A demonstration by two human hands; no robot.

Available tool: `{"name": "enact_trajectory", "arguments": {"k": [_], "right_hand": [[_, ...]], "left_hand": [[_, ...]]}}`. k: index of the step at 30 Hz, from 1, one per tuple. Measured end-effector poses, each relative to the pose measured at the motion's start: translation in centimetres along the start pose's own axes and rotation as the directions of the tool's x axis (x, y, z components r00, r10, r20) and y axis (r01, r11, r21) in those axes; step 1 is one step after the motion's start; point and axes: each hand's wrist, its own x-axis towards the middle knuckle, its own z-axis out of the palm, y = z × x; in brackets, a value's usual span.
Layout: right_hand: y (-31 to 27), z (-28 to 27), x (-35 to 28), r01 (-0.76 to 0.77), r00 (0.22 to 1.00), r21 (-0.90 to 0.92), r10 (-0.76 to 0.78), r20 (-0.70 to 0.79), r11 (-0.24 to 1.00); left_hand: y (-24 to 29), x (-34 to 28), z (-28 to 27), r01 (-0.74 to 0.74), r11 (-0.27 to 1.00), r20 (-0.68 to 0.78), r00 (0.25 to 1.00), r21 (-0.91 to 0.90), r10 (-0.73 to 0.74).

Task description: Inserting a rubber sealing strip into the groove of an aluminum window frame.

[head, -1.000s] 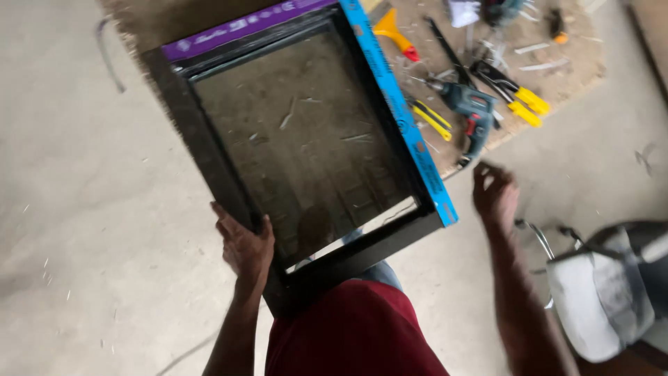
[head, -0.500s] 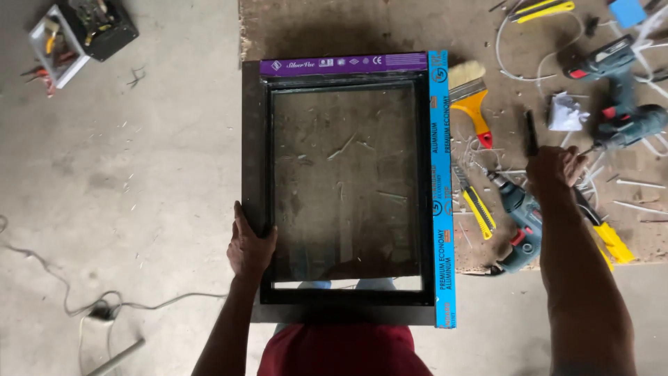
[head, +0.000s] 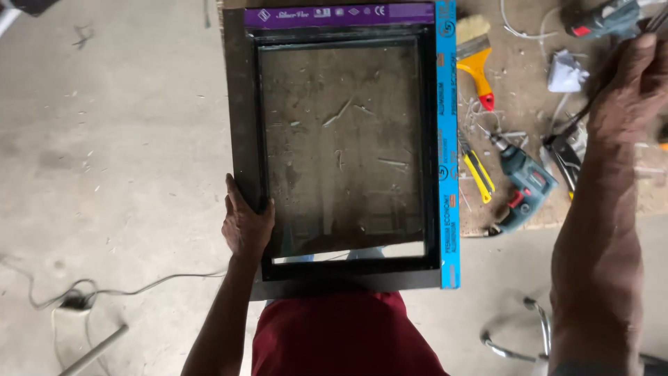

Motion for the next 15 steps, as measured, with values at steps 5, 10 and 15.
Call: {"name": "enact_trajectory", "arguments": {"k": [5, 10, 15], "right_hand": [[-14.4, 5.0, -9.8, 0.05, 0.978, -0.49, 0.058, 0.201, 0.87], [-15.9, 6.4, -25.0, -0.193, 0.939, -0.757, 0.342, 0.043, 0.625], [-11.8, 2.4, -39.4, -0.542, 0.741, -0.815, 0.575, -0.346, 0.208]], "left_hand": [[-1.9, 0.3, -1.7, -0.003, 0.961, 0.111, 0.993, -0.276, 0.036], [-8.6, -1.8, -1.5, 0.282, 0.869, 0.463, 0.884, -0.407, -0.071], [-8.9, -4.4, -7.0, 0.431, 0.831, 0.692, 0.718, -0.351, -0.079]]}}
